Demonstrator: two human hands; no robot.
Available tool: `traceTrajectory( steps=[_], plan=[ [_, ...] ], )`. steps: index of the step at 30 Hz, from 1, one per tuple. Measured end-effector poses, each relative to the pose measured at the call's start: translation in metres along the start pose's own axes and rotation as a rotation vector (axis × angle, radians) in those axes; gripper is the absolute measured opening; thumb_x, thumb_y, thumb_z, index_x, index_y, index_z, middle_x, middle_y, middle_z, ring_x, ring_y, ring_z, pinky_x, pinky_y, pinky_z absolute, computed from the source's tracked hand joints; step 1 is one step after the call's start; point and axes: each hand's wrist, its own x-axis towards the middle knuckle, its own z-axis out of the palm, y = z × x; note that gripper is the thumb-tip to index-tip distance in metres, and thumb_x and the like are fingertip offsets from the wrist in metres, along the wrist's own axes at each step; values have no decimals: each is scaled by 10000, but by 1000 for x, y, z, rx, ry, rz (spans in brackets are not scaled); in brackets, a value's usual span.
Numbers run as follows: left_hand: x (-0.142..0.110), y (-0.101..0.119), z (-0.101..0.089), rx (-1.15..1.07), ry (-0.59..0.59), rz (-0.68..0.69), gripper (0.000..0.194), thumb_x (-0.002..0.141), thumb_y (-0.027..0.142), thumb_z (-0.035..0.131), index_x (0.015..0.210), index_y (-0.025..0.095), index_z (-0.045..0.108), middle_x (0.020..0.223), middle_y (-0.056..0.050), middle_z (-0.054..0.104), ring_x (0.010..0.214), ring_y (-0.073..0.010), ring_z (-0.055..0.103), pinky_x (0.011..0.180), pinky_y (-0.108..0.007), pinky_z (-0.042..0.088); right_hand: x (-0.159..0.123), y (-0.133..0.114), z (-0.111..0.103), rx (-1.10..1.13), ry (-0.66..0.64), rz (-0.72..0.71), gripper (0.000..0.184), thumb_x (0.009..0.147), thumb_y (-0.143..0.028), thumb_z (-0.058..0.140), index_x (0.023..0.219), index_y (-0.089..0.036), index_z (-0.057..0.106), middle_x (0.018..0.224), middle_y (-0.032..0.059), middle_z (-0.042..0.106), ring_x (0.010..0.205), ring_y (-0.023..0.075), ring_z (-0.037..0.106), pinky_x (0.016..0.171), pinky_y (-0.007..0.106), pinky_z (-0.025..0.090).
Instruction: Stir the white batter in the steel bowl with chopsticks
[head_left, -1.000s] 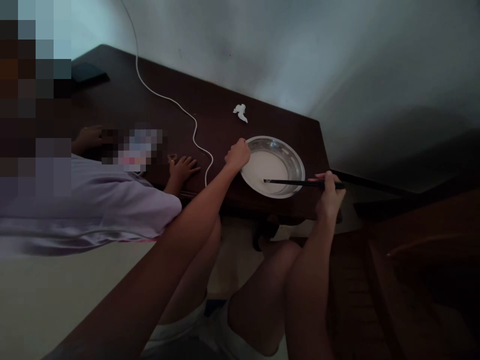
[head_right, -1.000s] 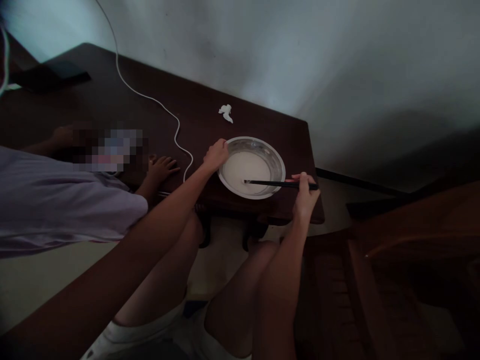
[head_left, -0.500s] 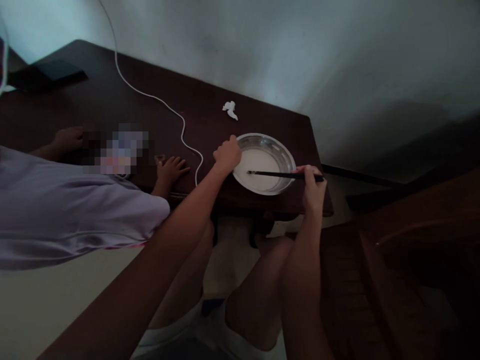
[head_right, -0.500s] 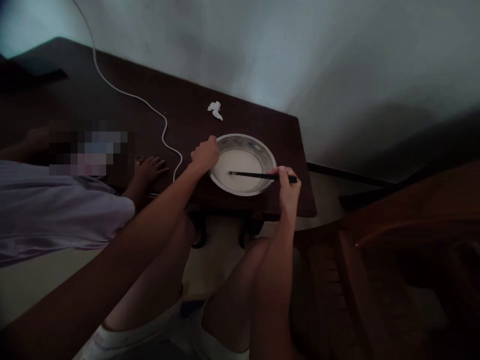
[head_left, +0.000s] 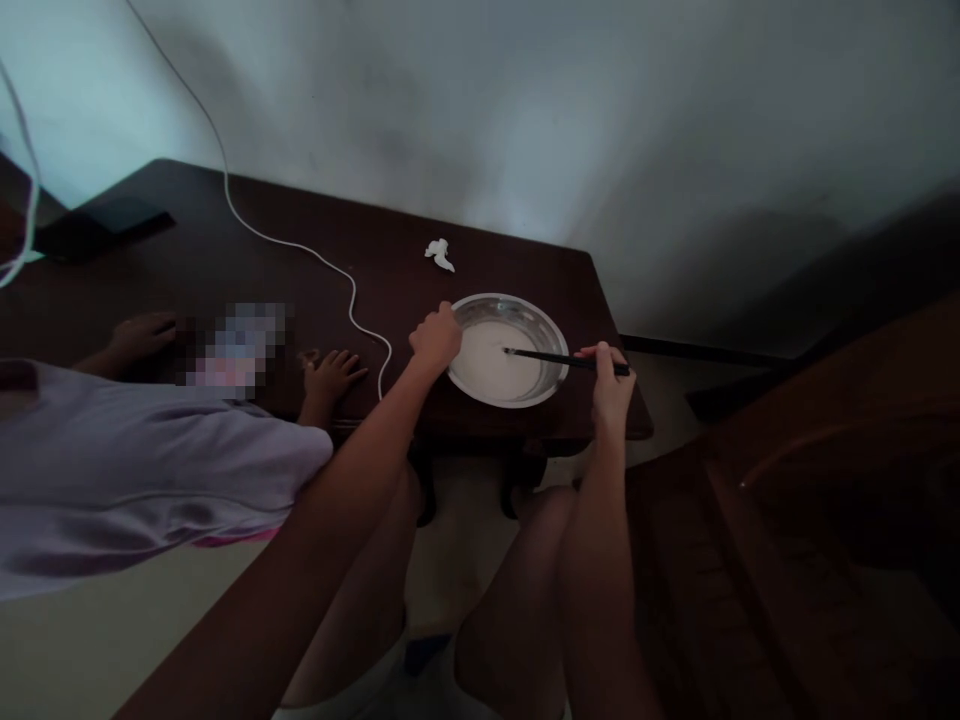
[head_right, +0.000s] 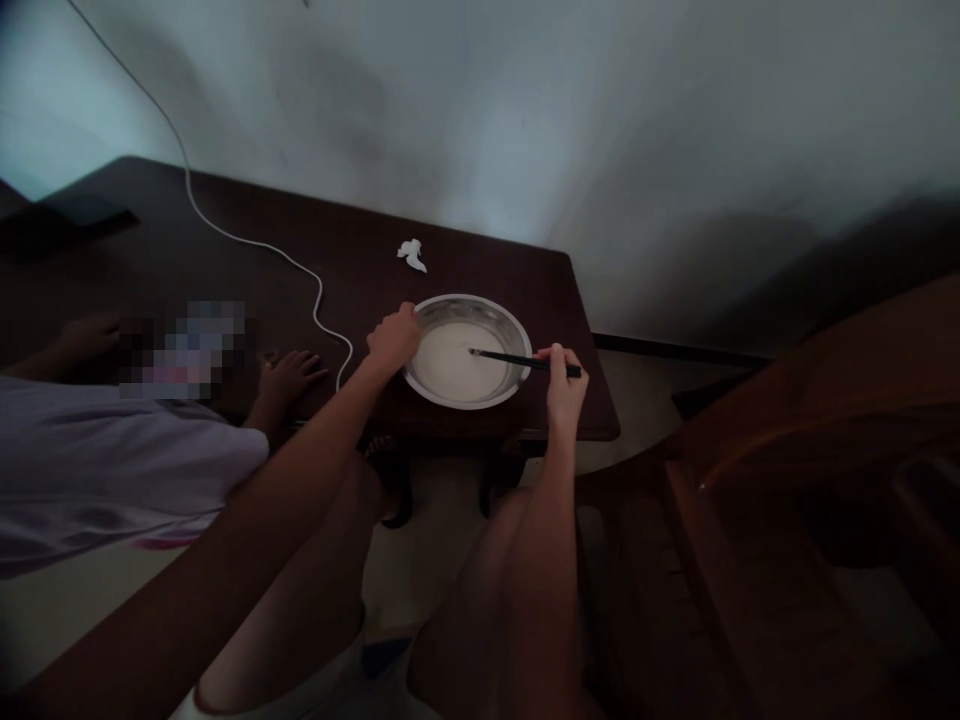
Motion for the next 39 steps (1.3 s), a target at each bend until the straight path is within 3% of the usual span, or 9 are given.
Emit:
traceTrajectory(
  steps=[3, 7, 13, 18, 23, 25, 29, 34, 39],
  plan=[
    [-2, 0, -2, 9, -6, -1, 410, 990, 318, 256, 1286, 234, 527, 1290, -225, 634, 1174, -359, 629, 949, -502, 467, 0, 0, 0, 47, -21, 60, 384, 859, -526, 544, 650, -216, 633, 581, -14, 666, 643, 163, 643, 765, 326, 495],
    [-4, 1, -5, 25, -7, -3, 417, 986, 304, 249, 1292, 239, 525, 1294, -227, 634, 1179, -359, 630, 945, -507, 468, -1, -3, 5, 36, -164, -7, 362, 853, -515, 570, 670, -214, 655, 709, 6, 713, 779, 166, 660, 817, 316, 497],
    [-4, 0, -4, 29, -7, -1, 423, 986, 313, 249, 1298, 235, 524, 1287, -235, 636, 1175, -370, 632, 940, -513, 466, 1, 0, -1, 42, 39, 46, 401, 867, -541, 531, 655, -215, 628, 601, -7, 669, 647, 163, 651, 754, 324, 498],
    [-2, 0, -3, 31, 1, -8, 423, 986, 333, 245, 1296, 253, 522, 1283, -233, 637, 1186, -371, 626, 939, -513, 464, -2, -2, 0, 59, -157, -10, 367, 848, -548, 572, 718, -220, 673, 708, 6, 724, 771, 173, 676, 824, 329, 513],
    [-2, 0, -3, 28, -4, -11, 420, 985, 327, 252, 1303, 260, 518, 1284, -223, 641, 1193, -369, 621, 949, -518, 460, -1, -1, -4, 26, 30, 32, 402, 871, -548, 527, 679, -215, 644, 625, -5, 681, 666, 165, 658, 757, 324, 505],
    [-2, 0, -4, 24, -6, -11, 422, 985, 325, 253, 1304, 253, 521, 1284, -229, 639, 1190, -375, 622, 947, -526, 461, -3, -3, -4, 59, -33, 54, 386, 873, -537, 535, 686, -218, 647, 593, -13, 667, 637, 166, 657, 749, 326, 508],
    [-3, 1, -5, 16, -4, -16, 422, 985, 307, 257, 1310, 255, 522, 1290, -228, 636, 1191, -371, 622, 951, -527, 462, -5, -5, 0, 44, -174, -26, 354, 866, -513, 562, 719, -217, 687, 736, 15, 726, 798, 175, 678, 829, 326, 510],
    [-3, 2, -5, 2, -6, -19, 425, 990, 321, 264, 1324, 256, 517, 1293, -223, 639, 1191, -369, 623, 957, -523, 464, 0, -1, -3, 27, 68, 40, 382, 874, -525, 526, 699, -212, 657, 601, -9, 673, 655, 167, 653, 753, 324, 491],
    [-1, 1, -4, -2, -2, -19, 420, 992, 320, 270, 1323, 258, 521, 1294, -222, 639, 1206, -367, 617, 965, -519, 464, -4, -6, 6, 62, -152, 7, 316, 867, -487, 565, 776, -214, 697, 648, -5, 704, 739, 171, 680, 809, 316, 496]
  ],
)
